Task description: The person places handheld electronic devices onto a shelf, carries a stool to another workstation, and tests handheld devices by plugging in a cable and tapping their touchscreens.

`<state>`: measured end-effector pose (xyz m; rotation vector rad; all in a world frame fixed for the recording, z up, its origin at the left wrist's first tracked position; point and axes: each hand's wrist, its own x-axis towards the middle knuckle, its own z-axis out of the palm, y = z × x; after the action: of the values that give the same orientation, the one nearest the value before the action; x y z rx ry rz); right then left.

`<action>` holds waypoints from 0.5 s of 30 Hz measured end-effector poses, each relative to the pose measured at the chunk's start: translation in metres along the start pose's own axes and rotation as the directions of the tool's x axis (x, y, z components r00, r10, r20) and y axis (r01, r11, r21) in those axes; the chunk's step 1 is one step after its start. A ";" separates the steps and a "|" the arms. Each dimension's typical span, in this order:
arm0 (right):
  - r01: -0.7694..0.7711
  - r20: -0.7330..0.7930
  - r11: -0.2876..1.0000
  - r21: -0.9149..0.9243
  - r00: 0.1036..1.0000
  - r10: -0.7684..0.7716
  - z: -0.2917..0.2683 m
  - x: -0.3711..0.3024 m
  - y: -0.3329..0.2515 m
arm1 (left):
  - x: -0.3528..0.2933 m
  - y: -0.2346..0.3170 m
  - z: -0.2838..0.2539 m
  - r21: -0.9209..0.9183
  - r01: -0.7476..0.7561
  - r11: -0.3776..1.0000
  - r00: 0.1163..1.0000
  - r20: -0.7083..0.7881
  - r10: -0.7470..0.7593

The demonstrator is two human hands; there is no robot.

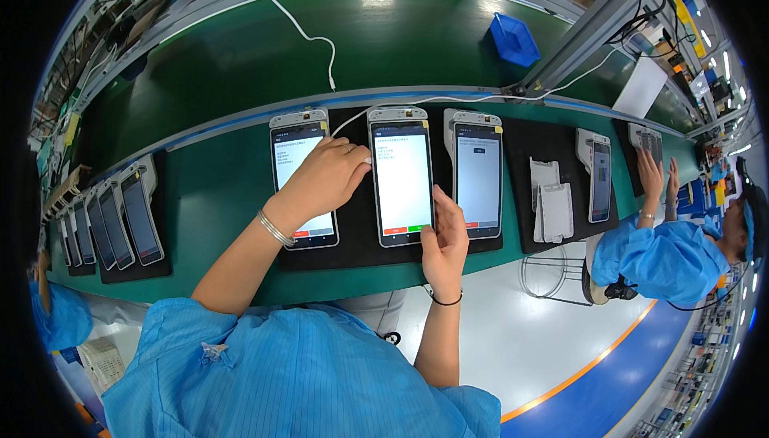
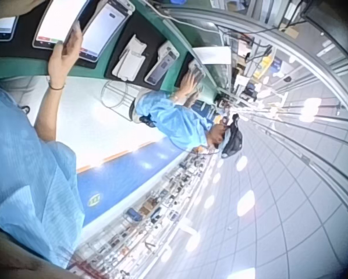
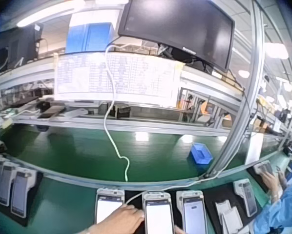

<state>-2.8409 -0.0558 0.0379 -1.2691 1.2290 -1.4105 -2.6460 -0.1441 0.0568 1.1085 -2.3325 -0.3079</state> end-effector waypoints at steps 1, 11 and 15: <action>0.005 0.002 1.000 -0.002 1.000 -0.005 0.000 0.000 0.000 | 0.000 0.000 0.000 0.002 -0.001 1.000 1.000 -0.001 0.001; 0.052 -0.056 0.984 -0.170 0.996 -0.063 0.005 -0.005 -0.001 | 0.001 0.002 -0.001 -0.009 0.000 1.000 1.000 0.006 0.000; 0.239 -0.152 0.717 -0.655 0.888 -0.434 -0.002 -0.001 -0.018 | -0.001 -0.001 0.000 -0.009 0.003 1.000 1.000 0.009 -0.003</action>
<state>-2.8421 -0.0517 0.0558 -1.8637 1.8466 -1.5538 -2.6449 -0.1444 0.0561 1.1092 -2.3355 -0.3247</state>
